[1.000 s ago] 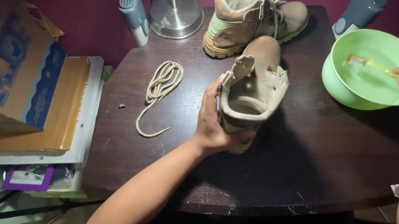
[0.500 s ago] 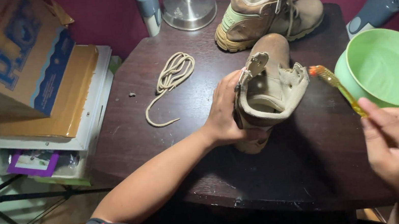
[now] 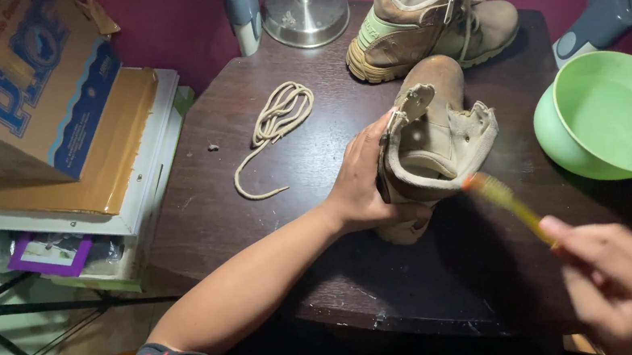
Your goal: Brushing the exterior and sole of a tan work boot using a brush and water to clean it.
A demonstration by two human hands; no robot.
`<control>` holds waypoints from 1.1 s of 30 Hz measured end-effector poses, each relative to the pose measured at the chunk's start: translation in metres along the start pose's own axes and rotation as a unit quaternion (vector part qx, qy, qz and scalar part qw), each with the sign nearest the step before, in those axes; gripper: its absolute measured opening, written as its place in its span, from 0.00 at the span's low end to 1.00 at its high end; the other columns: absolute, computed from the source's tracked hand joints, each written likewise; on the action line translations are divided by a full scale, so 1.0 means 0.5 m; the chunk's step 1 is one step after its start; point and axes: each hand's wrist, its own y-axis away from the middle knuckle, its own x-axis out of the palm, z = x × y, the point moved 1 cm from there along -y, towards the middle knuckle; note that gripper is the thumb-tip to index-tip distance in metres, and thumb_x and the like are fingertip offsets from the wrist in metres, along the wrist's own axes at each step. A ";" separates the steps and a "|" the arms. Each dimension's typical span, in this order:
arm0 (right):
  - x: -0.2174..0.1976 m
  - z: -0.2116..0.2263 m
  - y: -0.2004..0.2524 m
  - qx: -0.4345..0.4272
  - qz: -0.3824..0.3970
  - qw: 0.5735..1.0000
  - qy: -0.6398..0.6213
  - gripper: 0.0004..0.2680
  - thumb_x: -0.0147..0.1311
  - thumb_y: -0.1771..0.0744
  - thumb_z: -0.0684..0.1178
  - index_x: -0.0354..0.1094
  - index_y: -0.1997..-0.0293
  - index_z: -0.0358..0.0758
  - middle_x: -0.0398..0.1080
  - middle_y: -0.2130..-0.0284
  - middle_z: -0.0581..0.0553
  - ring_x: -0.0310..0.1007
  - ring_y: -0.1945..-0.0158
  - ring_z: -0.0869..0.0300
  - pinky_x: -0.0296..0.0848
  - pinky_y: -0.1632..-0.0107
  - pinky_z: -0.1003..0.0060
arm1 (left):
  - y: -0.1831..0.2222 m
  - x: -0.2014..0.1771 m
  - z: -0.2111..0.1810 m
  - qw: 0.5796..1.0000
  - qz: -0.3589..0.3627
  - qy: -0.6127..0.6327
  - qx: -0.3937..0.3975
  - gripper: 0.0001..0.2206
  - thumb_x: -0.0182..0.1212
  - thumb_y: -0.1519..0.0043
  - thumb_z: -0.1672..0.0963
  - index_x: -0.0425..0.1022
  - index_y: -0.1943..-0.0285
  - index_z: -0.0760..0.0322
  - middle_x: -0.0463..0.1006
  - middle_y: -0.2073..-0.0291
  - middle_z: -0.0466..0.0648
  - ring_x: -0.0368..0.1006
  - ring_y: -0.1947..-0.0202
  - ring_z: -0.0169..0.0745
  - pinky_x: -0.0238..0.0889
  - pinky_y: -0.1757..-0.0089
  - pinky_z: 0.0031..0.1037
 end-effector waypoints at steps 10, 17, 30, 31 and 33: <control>0.046 0.027 -0.010 -0.045 -0.002 0.991 0.126 0.18 0.55 0.33 0.35 0.75 0.38 0.49 0.73 0.59 0.51 0.65 0.72 0.61 0.63 0.65 0.68 | -0.001 -0.001 0.000 1.000 -0.007 -0.003 -0.008 0.60 0.73 0.61 0.37 0.48 0.22 0.65 0.61 0.26 0.59 0.60 0.26 0.63 0.51 0.30 0.49; 0.009 0.066 -0.007 -0.036 -0.010 0.999 0.036 0.13 0.54 0.32 0.33 0.76 0.44 0.42 0.73 0.65 0.49 0.57 0.78 0.65 0.58 0.70 0.74 | 0.000 -0.003 0.000 1.000 -0.016 -0.002 0.001 0.59 0.74 0.59 0.38 0.48 0.22 0.66 0.62 0.27 0.59 0.63 0.27 0.62 0.54 0.31 0.47; 0.046 0.115 -0.064 -0.141 0.099 0.985 -0.011 0.14 0.50 0.33 0.39 0.73 0.43 0.46 0.75 0.61 0.51 0.72 0.73 0.66 0.70 0.69 0.76 | 0.003 0.012 0.019 1.000 -0.020 -0.004 0.021 0.59 0.73 0.57 0.38 0.47 0.22 0.68 0.61 0.27 0.59 0.61 0.27 0.59 0.53 0.29 0.47; 0.035 0.097 -0.059 -0.142 0.099 0.985 -0.012 0.14 0.50 0.33 0.39 0.73 0.43 0.46 0.75 0.61 0.51 0.72 0.73 0.66 0.70 0.69 0.76 | 0.002 0.008 0.015 1.000 -0.020 -0.004 0.021 0.59 0.73 0.57 0.38 0.47 0.22 0.68 0.61 0.27 0.59 0.61 0.27 0.59 0.53 0.29 0.47; 0.011 0.055 -0.051 -0.009 0.058 0.998 0.035 0.19 0.54 0.36 0.34 0.74 0.40 0.48 0.75 0.56 0.52 0.67 0.75 0.66 0.65 0.68 0.74 | 0.002 0.001 0.006 1.000 -0.005 -0.013 -0.003 0.61 0.75 0.60 0.38 0.46 0.21 0.66 0.61 0.26 0.57 0.61 0.26 0.60 0.53 0.30 0.47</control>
